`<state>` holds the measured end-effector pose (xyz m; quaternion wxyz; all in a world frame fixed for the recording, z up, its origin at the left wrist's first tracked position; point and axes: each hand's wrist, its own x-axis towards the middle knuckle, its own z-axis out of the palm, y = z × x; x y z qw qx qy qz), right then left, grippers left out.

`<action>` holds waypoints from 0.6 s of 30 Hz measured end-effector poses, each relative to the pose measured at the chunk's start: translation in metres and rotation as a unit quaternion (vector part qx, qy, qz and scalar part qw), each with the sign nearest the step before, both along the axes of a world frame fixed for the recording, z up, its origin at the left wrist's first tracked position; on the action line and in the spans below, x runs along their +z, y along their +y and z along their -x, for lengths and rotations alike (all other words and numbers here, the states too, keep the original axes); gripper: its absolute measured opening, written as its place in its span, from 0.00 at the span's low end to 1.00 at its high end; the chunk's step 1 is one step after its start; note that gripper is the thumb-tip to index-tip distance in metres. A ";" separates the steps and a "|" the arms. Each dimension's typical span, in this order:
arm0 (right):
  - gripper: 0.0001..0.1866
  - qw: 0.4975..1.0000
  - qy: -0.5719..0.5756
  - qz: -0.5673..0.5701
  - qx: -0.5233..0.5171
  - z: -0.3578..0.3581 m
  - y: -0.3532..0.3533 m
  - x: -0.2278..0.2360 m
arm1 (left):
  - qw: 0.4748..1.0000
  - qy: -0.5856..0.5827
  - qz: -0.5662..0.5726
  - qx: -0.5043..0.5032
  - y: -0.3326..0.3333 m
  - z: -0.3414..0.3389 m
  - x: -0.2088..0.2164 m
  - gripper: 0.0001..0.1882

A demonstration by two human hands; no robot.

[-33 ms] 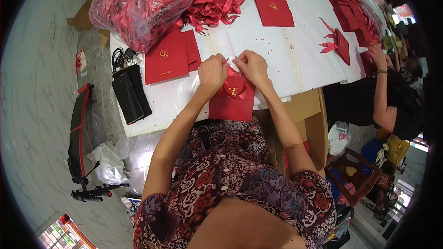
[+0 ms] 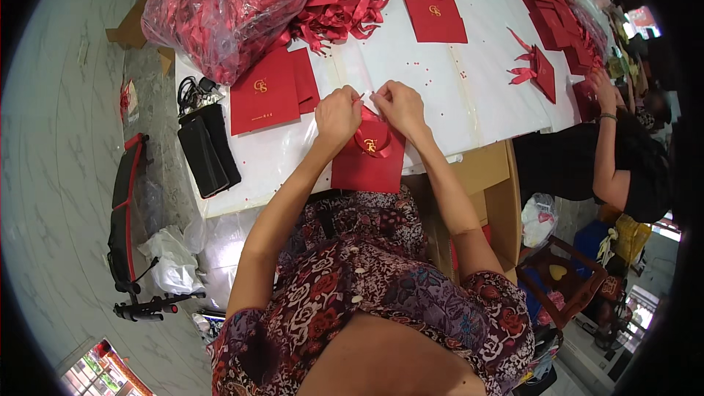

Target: Tying decorative ribbons onto red envelopes and packing them into boxes.

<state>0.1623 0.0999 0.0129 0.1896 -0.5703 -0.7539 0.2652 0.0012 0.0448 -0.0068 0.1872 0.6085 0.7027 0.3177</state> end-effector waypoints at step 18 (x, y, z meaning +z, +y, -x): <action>0.09 0.927 0.352 0.128 -0.007 0.012 -0.011 -0.023 | 0.989 -0.113 -0.083 0.038 -0.009 -0.013 0.002 0.09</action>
